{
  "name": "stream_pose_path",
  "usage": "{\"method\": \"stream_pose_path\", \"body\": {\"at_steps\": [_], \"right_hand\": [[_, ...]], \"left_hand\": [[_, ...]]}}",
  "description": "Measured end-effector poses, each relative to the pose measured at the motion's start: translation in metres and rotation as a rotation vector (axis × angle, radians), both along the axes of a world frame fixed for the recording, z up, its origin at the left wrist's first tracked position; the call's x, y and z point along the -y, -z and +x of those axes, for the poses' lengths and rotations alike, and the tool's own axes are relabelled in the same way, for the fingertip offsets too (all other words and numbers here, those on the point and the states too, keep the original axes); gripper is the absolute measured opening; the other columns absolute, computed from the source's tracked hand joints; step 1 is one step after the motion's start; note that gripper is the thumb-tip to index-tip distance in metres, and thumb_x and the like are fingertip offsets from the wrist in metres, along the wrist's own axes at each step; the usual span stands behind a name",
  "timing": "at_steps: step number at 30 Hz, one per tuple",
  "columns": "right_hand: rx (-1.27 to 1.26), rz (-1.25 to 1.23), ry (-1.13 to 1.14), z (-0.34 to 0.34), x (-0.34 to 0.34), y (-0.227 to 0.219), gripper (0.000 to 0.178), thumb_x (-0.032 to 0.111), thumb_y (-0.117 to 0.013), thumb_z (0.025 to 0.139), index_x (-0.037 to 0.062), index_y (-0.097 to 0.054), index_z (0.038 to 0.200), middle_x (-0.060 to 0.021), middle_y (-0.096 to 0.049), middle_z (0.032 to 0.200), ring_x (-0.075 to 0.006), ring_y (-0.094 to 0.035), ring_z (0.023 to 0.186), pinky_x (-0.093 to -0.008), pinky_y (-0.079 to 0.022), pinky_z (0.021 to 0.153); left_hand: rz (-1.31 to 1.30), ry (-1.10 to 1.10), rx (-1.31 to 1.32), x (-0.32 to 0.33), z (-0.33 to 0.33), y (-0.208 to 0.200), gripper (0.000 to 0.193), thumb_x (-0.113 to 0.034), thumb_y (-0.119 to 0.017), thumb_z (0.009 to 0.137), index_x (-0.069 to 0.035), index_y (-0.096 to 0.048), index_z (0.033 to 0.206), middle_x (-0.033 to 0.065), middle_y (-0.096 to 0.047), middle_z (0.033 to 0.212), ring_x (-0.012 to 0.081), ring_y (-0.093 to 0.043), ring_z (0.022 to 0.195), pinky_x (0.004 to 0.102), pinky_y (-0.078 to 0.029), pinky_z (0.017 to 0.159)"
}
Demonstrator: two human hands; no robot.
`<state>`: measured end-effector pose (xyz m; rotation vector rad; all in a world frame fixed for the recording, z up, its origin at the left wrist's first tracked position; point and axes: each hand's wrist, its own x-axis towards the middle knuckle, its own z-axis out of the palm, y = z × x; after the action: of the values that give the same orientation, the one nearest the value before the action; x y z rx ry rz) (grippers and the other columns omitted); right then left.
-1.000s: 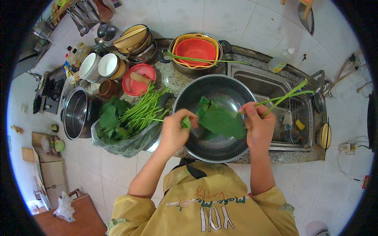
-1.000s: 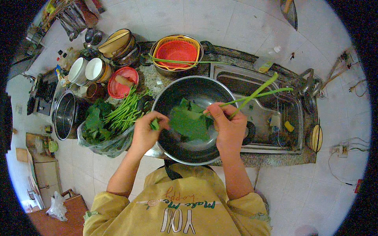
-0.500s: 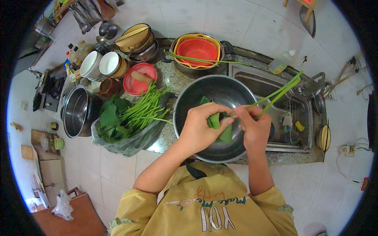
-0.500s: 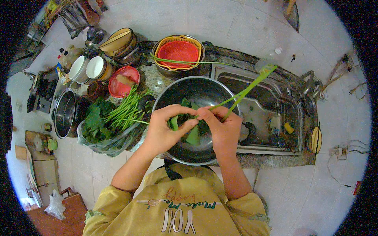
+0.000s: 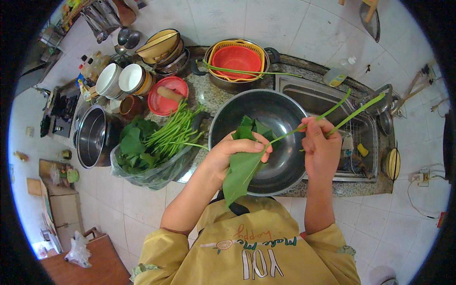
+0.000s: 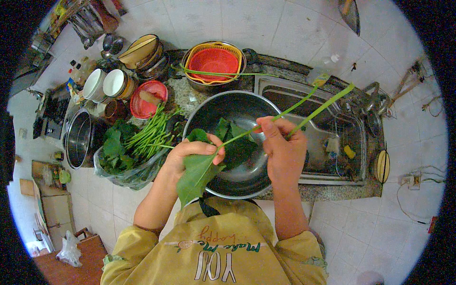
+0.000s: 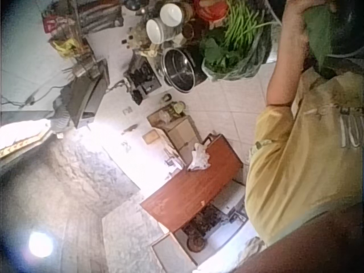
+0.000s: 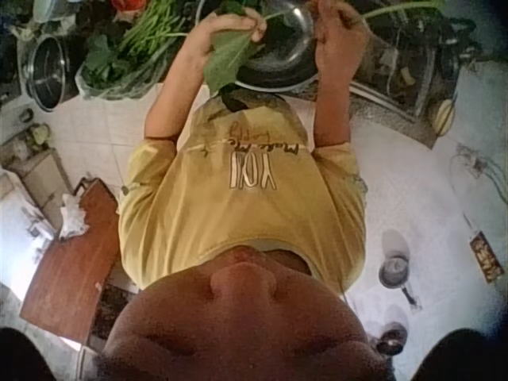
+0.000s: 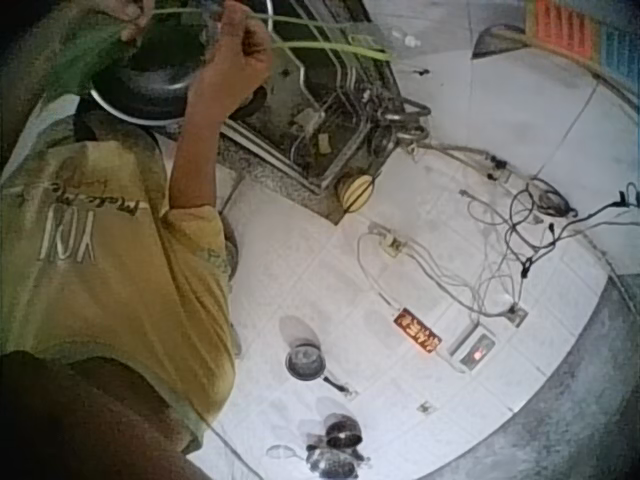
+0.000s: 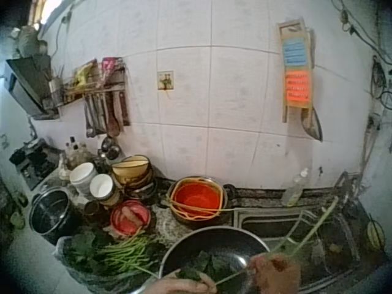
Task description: The person stands at a kitchen counter and repeatedly picks up long-stemmed green vegetables. They use their hands to pull the leaves off the stems, placing the leaves into a metal bowl and discarding the stems into a red colander. The process is repetitive and involves handling the vegetables one by one.
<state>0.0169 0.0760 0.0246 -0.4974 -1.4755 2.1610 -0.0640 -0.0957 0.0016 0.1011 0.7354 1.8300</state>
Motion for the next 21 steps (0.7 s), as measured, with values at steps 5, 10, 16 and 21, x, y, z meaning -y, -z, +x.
{"method": "stream_pose_path", "body": {"at_steps": [5, 10, 16, 21], "right_hand": [[-0.037, -0.006, -0.015, -0.002, 0.0, 0.002, 0.015, 0.015, -0.062, 0.078, 0.0005, -0.062, 0.081, -0.0034, -0.059, 0.066, -0.0008, -0.029, 0.042, -0.0175, -0.017, 0.037], [-0.045, -0.018, -0.042, -0.005, 0.001, 0.002, 0.014, 0.014, -0.058, 0.081, 0.0001, -0.061, 0.082, -0.0076, -0.062, 0.073, -0.0002, -0.028, 0.041, -0.0162, -0.018, 0.037], [-0.108, 0.013, 0.016, -0.006, -0.001, 0.0, 0.015, 0.014, -0.054, 0.084, 0.0005, -0.061, 0.084, -0.0045, -0.06, 0.071, 0.0003, -0.028, 0.041, -0.0161, -0.017, 0.037], [0.085, 0.177, -0.101, -0.002, -0.001, -0.001, 0.017, 0.015, -0.053, 0.084, 0.0025, -0.062, 0.093, 0.0034, -0.054, 0.067, 0.0009, -0.027, 0.043, -0.0165, -0.017, 0.038]], "left_hand": [[-0.063, -0.073, -0.08, 0.002, 0.001, -0.004, 0.021, -0.007, -0.063, 0.067, 0.003, -0.059, 0.085, 0.0114, -0.06, 0.073, 0.0167, -0.058, 0.068, 0.0256, -0.045, 0.064], [-0.094, -0.111, -0.11, 0.002, 0.002, -0.005, 0.02, -0.007, -0.063, 0.068, 0.003, -0.058, 0.085, 0.0107, -0.06, 0.074, 0.016, -0.057, 0.068, 0.0253, -0.044, 0.065], [-0.211, -0.151, -0.273, 0.003, -0.001, 0.002, 0.015, -0.008, -0.06, 0.073, 0.001, -0.058, 0.084, 0.0085, -0.058, 0.075, 0.0132, -0.055, 0.07, 0.024, -0.043, 0.067], [-0.476, -0.199, -0.897, -0.013, -0.006, 0.03, 0.018, -0.016, -0.057, 0.081, -0.004, -0.058, 0.094, 0.0052, -0.057, 0.085, 0.0139, -0.053, 0.083, 0.0243, -0.041, 0.075]]}}
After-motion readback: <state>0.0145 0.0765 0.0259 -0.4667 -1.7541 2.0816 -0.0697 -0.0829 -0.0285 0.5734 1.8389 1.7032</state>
